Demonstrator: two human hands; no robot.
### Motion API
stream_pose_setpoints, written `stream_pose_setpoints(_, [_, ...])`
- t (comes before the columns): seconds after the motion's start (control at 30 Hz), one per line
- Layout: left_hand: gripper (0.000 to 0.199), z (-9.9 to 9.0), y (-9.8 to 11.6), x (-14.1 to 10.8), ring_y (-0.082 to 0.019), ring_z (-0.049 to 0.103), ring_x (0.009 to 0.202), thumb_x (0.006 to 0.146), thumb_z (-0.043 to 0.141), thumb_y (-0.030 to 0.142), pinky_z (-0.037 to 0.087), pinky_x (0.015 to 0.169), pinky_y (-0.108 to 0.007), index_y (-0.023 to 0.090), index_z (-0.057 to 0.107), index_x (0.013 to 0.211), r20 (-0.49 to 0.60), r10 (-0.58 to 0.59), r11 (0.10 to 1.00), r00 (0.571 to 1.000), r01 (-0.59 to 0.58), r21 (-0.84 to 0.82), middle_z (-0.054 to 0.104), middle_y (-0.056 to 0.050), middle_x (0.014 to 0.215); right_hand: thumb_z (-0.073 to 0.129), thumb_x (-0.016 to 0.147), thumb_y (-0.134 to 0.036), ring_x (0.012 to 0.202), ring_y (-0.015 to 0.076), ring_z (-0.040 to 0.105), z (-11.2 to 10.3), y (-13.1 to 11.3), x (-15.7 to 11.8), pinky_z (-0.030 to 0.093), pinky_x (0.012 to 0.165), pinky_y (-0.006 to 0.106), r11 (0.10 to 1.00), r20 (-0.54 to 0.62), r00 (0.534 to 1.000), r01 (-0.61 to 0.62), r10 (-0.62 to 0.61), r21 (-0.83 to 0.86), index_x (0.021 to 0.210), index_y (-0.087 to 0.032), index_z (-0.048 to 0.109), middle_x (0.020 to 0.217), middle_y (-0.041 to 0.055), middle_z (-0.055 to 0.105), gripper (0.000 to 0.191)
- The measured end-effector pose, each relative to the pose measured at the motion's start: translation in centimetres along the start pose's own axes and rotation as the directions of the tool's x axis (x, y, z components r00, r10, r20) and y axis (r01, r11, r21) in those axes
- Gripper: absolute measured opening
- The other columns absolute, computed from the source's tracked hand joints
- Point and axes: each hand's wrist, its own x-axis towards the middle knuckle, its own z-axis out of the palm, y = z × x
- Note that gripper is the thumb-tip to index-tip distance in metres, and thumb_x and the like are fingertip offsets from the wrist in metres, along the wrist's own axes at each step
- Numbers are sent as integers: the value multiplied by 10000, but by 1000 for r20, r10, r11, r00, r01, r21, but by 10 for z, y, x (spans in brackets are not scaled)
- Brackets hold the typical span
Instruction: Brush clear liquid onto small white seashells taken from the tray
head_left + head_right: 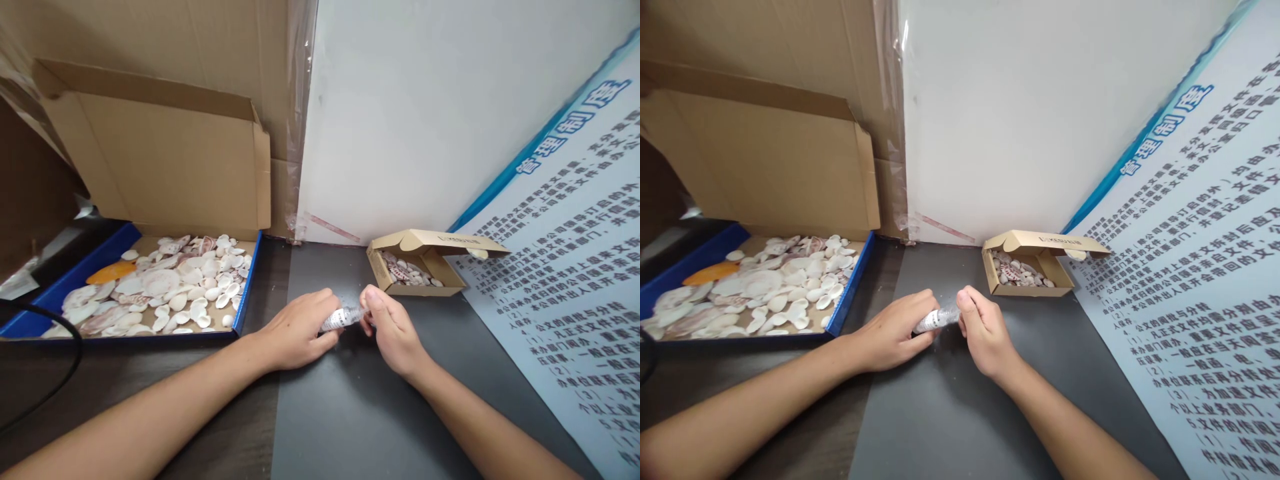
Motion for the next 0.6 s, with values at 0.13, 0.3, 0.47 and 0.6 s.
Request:
stream_pose_setpoints(0.13, [138,-1,1,-2,-185,468,756,913,460,297,392,709,-323,228,365,840,14,14,1000,1000,-14,25,463,-4,847,349,998,-596,498,126,392,1,-1,-1,341,489,245,1000,5,1000,-5,5,23,696,-231,388,554,-61,389,475])
stream_pose_setpoints(0.3, [83,-2,1,-3,-185,445,749,916,398,280,394,714,-330,229,358,865,2,50,999,999,-50,1,447,-5,848,394,971,-628,489,119,378,1,-2,0,339,485,243,995,-14,999,-37,39,94,706,-230,398,555,-73,355,479])
stream_pose_setpoints(0.47, [199,-1,1,-1,-166,430,711,842,530,284,349,647,-300,233,338,833,-24,4,999,1000,-5,-46,440,18,817,403,952,-657,490,116,378,2,0,2,337,479,241,992,-8,999,-47,48,116,709,-228,404,565,-76,341,492])
stream_pose_setpoints(0.6, [236,0,0,-2,-158,414,693,853,548,303,330,632,-292,233,326,817,-17,1,998,1000,-2,-57,430,26,802,408,946,-665,495,114,361,3,0,2,336,481,237,991,4,998,-56,56,125,709,-227,403,566,-78,339,498])
